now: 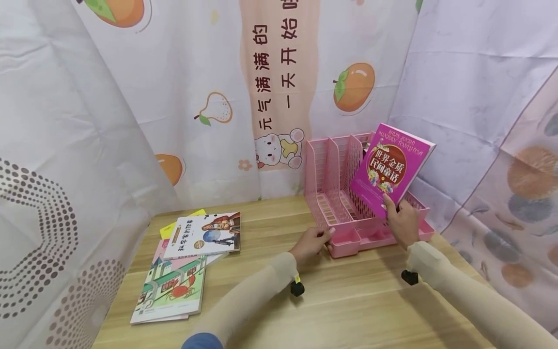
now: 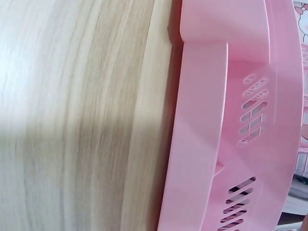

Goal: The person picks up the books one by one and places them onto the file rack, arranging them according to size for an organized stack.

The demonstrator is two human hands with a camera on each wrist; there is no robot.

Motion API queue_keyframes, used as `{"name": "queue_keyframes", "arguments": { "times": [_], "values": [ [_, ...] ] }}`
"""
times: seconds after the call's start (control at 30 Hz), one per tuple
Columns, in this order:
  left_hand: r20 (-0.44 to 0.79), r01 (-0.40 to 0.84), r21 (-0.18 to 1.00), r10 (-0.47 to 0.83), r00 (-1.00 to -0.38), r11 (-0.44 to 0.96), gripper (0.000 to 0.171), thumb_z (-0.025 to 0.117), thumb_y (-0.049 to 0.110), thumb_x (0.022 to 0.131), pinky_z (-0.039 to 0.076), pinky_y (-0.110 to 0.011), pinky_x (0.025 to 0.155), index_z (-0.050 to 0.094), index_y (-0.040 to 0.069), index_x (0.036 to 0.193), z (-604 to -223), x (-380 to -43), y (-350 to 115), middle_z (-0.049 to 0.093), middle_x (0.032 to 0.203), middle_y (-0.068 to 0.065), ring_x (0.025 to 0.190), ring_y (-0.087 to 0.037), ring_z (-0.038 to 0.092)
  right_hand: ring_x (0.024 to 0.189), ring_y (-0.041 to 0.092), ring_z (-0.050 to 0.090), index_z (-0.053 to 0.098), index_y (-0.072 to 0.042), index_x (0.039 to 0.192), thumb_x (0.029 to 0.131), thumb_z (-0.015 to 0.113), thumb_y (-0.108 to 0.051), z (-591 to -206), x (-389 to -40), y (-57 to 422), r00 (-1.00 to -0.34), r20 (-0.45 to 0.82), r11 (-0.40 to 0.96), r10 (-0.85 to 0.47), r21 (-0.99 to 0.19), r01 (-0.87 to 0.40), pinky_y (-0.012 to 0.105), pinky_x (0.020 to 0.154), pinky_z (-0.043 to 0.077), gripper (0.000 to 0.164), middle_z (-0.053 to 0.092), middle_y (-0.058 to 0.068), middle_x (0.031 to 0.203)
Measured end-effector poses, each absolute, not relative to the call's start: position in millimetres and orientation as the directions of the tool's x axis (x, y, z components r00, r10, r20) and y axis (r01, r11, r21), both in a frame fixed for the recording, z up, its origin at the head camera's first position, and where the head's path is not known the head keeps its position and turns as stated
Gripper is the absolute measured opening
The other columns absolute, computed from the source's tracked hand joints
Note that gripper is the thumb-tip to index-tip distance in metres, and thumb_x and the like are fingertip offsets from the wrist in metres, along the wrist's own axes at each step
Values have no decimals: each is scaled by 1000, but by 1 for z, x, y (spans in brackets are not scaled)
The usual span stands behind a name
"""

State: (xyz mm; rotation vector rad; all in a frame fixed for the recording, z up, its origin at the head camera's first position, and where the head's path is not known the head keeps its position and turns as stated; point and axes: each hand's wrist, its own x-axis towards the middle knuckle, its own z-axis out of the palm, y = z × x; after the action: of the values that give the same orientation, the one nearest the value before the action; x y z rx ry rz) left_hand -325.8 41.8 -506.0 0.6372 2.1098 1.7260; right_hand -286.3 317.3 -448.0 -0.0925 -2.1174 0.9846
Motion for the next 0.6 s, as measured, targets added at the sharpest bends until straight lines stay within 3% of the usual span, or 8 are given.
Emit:
{"name": "queue_keyframes", "arguments": {
  "times": [0.07, 0.33, 0.6],
  "values": [
    [11, 108, 982, 518, -855, 157, 39, 59, 41, 105, 42, -28, 52, 64, 11, 82, -507, -324, 45, 71, 76, 0, 71, -32, 65, 47, 11, 54, 71, 5, 110, 105, 58, -45, -450, -288, 319, -698, 609, 691, 376, -686, -227, 24, 39, 41, 52, 70, 23, 79],
    [-47, 46, 981, 458, -888, 189, 34, 64, 35, 103, 41, -26, 51, 66, 11, 80, -506, -322, 48, 69, 72, -1, 62, -15, 58, 45, 9, 51, 71, 7, 102, 105, 59, -42, -457, -293, 320, -692, 613, 714, 381, -671, -200, 24, 38, 38, 50, 68, 22, 74],
    [-47, 56, 977, 467, -883, 204, 32, 64, 33, 104, 41, -27, 51, 66, 11, 81, -505, -325, 48, 68, 71, -1, 62, -15, 57, 49, 20, 51, 67, 6, 90, 105, 60, -37, -459, -303, 314, -674, 673, 784, 304, -579, -224, 28, 40, 37, 47, 67, 25, 72]
  ]
}}
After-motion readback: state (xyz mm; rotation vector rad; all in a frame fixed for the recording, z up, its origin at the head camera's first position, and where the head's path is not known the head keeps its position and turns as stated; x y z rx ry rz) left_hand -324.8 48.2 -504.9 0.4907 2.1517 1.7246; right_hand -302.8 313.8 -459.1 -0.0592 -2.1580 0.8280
